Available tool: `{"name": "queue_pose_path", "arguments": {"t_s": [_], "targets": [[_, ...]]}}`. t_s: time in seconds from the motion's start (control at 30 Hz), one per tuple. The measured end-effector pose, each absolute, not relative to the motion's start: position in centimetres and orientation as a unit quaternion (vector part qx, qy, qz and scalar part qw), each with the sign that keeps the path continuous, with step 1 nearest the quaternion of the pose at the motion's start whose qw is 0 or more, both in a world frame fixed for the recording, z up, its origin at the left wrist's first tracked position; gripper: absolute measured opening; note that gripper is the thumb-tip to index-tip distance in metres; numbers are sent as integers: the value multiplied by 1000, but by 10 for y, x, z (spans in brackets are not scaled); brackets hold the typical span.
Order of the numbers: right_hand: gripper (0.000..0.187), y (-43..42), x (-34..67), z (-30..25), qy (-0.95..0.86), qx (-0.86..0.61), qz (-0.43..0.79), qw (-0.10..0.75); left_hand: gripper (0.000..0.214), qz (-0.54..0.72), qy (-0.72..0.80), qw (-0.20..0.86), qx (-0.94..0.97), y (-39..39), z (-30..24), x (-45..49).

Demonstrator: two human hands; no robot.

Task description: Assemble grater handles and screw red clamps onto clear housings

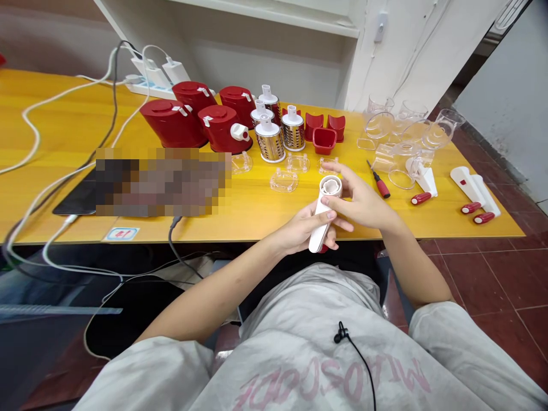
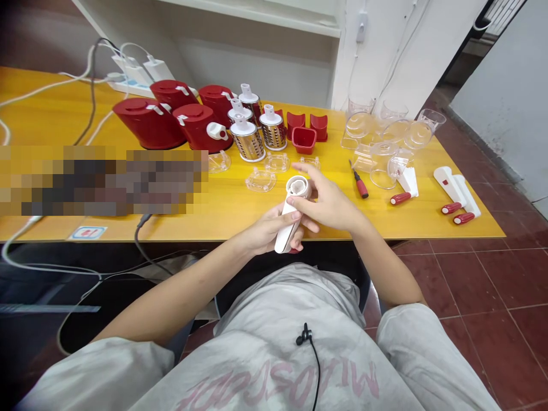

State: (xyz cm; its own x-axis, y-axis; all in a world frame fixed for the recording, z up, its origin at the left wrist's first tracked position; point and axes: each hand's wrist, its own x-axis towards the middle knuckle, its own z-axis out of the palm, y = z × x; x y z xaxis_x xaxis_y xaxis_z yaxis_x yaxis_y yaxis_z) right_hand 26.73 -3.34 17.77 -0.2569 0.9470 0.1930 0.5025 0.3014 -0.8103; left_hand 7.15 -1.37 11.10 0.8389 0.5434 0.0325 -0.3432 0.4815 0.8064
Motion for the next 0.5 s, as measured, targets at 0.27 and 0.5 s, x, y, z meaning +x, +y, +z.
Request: {"name": "queue_pose_path", "arguments": {"t_s": [0.27,0.5], "targets": [[77,-30,282,183,-711,-471,405,329,67,211,72,865,449,-15,107,74],[74,-31,271,177,-703,-487,385,348,62,237,87,822,511,-17,96,74]]}}
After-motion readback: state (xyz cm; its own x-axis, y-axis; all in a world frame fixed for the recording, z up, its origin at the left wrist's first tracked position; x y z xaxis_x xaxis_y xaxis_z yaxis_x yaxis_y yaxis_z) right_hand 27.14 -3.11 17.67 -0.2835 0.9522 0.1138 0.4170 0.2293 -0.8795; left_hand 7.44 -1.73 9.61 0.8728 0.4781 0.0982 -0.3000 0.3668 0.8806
